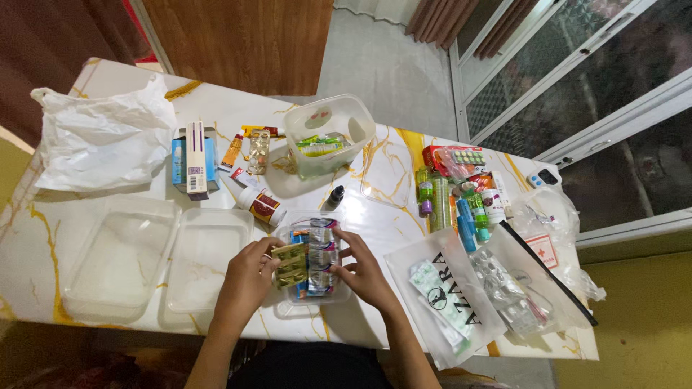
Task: The person handles various tubes, packets, and small bottles on a table and places them into a clear plastic container.
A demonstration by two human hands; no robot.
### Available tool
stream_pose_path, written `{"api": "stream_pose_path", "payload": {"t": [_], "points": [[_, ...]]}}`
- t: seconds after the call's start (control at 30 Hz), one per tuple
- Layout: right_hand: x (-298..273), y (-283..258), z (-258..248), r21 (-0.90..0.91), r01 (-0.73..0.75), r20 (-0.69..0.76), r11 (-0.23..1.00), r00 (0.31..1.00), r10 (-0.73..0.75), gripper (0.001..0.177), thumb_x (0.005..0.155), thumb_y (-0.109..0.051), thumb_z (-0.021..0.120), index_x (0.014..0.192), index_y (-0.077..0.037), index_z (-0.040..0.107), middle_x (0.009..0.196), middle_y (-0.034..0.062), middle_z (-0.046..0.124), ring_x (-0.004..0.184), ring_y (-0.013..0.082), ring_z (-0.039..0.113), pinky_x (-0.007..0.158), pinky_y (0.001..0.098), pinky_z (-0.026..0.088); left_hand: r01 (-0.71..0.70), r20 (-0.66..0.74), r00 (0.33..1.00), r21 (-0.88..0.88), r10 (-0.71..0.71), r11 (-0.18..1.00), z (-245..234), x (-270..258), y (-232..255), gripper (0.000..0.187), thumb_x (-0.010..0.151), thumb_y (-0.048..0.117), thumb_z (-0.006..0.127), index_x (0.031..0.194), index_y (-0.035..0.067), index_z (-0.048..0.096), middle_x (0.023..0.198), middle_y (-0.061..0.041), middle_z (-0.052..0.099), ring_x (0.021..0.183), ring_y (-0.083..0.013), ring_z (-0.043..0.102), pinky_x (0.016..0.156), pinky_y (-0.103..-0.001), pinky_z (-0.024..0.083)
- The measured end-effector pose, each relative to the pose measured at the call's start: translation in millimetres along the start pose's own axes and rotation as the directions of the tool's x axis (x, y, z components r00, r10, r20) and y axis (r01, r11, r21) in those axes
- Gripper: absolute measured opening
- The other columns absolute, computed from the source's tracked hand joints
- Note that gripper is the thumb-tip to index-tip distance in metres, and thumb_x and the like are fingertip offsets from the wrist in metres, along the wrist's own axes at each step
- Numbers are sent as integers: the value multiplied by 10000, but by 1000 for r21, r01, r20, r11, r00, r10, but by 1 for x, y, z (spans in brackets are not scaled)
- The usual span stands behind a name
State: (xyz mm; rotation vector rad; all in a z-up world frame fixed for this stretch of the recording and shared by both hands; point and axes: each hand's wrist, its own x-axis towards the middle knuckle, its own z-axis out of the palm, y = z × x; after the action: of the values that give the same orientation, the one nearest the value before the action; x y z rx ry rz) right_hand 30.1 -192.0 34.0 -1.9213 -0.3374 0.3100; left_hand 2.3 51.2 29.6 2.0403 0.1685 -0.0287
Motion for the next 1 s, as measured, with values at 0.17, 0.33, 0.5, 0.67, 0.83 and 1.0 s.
{"api": "stream_pose_path", "payload": {"t": [0.17, 0.33, 0.5, 0.67, 0.83, 1.0], "points": [[-1, -9, 16, -113, 23, 53, 993, 998, -17, 839, 795, 61, 745, 1538, -135, 407, 1416, 97, 488, 1060, 220, 605, 821, 304, 622, 66, 13, 998, -82, -65, 995, 5, 5, 0, 360, 848, -9, 703, 1178, 106, 617, 971, -124, 748, 792, -212, 754, 738, -350, 596], [-4, -22, 25, -313, -94, 20, 945, 994, 105, 765, 821, 7, 754, 1494, -95, 405, 1419, 122, 440, 1030, 310, 658, 882, 382, 564, -33, 63, 997, -78, 38, 996, 27, 6, -9, 306, 847, -10, 679, 1135, 90, 642, 1013, -127, 725, 827, -248, 751, 749, -366, 597], [-10, -36, 18, -418, -148, -54, 896, 989, 137, 669, 878, -49, 707, 1481, -122, 427, 1533, 140, 347, 1090, 323, 669, 909, 394, 562, -144, 59, 989, 154, 136, 977, 38, 0, -6, 267, 876, 12, 657, 1134, 80, 648, 1057, -149, 670, 963, -346, 680, 835, -447, 555], [-1, -27, 17, -605, 104, -28, 790, 988, -152, 645, 876, -135, 748, 1463, -129, 482, 1586, 145, 397, 1334, 355, 545, 1054, 469, 474, -146, 69, 989, 276, 131, 950, 39, -6, 8, 357, 839, 91, 700, 1187, 63, 622, 1188, -136, 612, 1031, -337, 664, 871, -457, 546], [12, -1, 32, -679, 230, 172, 697, 973, -154, 920, 788, -270, 809, 1523, -4, 324, 1638, 239, 194, 1517, 446, 181, 1190, 587, 197, -292, 27, 952, 378, 305, 878, 50, -7, 8, 480, 864, 119, 647, 1332, 55, 567, 1396, -167, 505, 1291, -351, 492, 1038, -508, 425], [15, 20, 42, -684, 312, 206, 659, 950, -235, 829, 882, -248, 774, 1538, 4, 335, 1659, 290, 151, 1533, 506, 116, 1224, 556, 194, -464, 29, 857, 477, 514, 747, 71, -5, -16, 565, 890, 104, 582, 1434, 26, 449, 1526, -216, 431, 1452, -360, 361, 1149, -609, 224]]}}
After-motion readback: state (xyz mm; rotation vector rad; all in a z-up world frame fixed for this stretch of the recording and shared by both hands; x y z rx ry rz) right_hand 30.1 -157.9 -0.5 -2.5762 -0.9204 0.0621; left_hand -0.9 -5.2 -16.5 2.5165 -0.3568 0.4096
